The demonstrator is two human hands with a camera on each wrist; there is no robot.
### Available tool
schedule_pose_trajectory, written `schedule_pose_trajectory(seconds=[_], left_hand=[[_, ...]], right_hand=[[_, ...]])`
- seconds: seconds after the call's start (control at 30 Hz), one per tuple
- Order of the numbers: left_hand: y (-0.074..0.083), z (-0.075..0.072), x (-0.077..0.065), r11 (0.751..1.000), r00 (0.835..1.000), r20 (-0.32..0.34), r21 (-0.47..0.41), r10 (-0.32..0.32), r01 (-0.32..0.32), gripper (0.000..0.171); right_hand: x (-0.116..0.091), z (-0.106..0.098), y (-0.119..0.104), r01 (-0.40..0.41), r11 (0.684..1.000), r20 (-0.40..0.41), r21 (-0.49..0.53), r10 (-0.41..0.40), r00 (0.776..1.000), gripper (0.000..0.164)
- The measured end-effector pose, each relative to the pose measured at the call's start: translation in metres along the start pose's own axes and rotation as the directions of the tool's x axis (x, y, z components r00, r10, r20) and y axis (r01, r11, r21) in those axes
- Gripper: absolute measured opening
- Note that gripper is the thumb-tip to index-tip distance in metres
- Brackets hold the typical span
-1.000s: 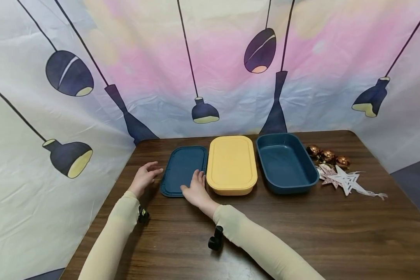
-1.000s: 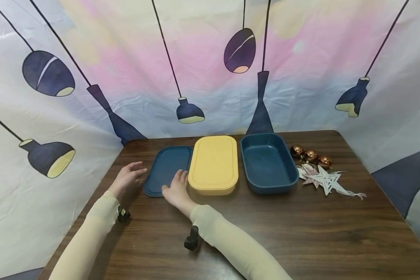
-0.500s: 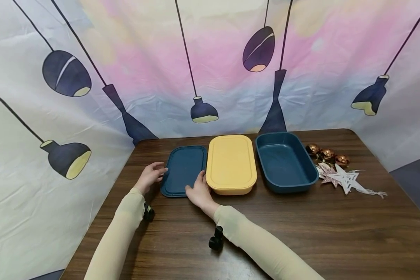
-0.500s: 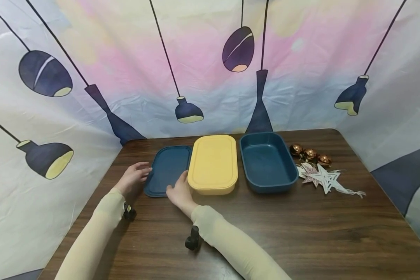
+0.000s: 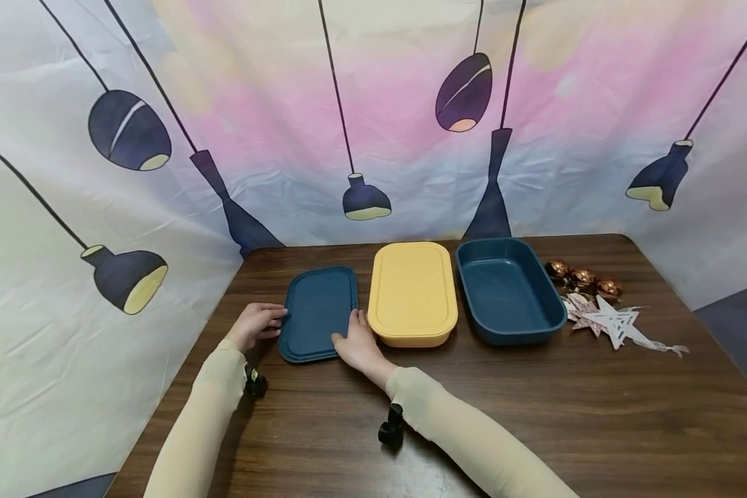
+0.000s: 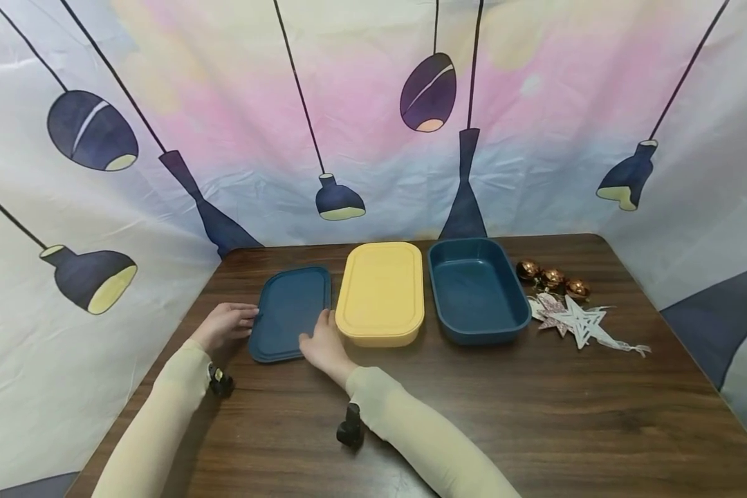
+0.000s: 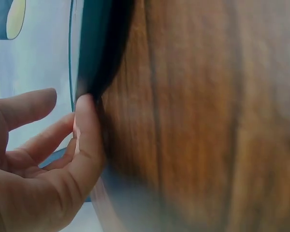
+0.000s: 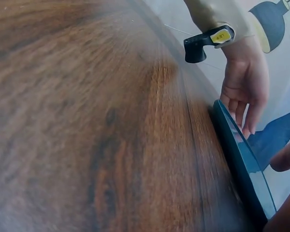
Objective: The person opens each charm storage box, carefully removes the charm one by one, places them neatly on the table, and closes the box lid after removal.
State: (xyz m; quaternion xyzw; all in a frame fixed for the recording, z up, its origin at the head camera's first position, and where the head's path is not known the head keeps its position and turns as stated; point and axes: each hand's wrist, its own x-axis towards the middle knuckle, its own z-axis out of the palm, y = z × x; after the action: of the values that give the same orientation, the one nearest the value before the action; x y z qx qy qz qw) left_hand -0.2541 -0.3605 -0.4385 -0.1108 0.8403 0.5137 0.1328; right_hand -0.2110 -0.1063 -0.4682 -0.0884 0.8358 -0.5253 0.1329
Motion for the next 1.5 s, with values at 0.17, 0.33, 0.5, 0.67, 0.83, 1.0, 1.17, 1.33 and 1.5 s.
schedule_pose_trajectory(seconds=[0.17,0.33,0.5,0.67,0.83,1.0,1.17,1.33,1.5], left_hand=[[-0.011,-0.003,-0.006,0.999,1.000,0.031,-0.054,0.005,-0.004,0.048],[-0.021,-0.015,-0.017,0.988,0.999,0.036,-0.156,0.006,-0.001,0.051],[-0.020,-0.029,-0.024,0.969,0.999,0.028,-0.246,0.021,-0.013,0.053],[-0.010,-0.039,-0.028,0.946,1.000,0.012,-0.323,0.023,-0.018,0.056],[0.007,-0.043,-0.034,0.932,0.999,-0.027,-0.359,0.042,-0.049,0.060],[0.033,-0.035,-0.041,0.919,0.992,-0.085,-0.374,0.096,-0.121,0.057],[0.065,-0.019,-0.043,0.883,0.974,-0.118,-0.410,0.195,-0.227,0.056],[0.108,0.002,-0.042,0.867,0.950,-0.136,-0.388,0.281,-0.312,0.055],[0.141,0.028,-0.039,0.820,0.912,-0.114,-0.404,0.394,-0.405,0.050]], right_hand=[[-0.001,0.003,0.004,0.027,1.000,-0.022,-0.009,-0.028,0.999,0.070],[-0.006,0.008,0.002,0.105,0.994,-0.012,-0.018,-0.105,0.994,0.062],[-0.010,0.004,-0.008,0.178,0.984,-0.034,-0.010,-0.178,0.983,0.053],[-0.012,-0.003,-0.021,0.245,0.970,-0.056,-0.002,-0.245,0.968,0.053],[-0.014,-0.018,-0.041,0.321,0.944,-0.131,0.074,-0.310,0.942,0.052],[-0.012,-0.042,-0.054,0.412,0.902,-0.298,0.127,-0.361,0.884,0.048],[-0.010,-0.076,-0.061,0.452,0.872,-0.417,0.186,-0.347,0.840,0.046],[-0.011,-0.121,-0.064,0.429,0.871,-0.477,0.242,-0.278,0.834,0.049],[-0.016,-0.170,-0.056,0.366,0.909,-0.462,0.198,-0.243,0.853,0.050]])
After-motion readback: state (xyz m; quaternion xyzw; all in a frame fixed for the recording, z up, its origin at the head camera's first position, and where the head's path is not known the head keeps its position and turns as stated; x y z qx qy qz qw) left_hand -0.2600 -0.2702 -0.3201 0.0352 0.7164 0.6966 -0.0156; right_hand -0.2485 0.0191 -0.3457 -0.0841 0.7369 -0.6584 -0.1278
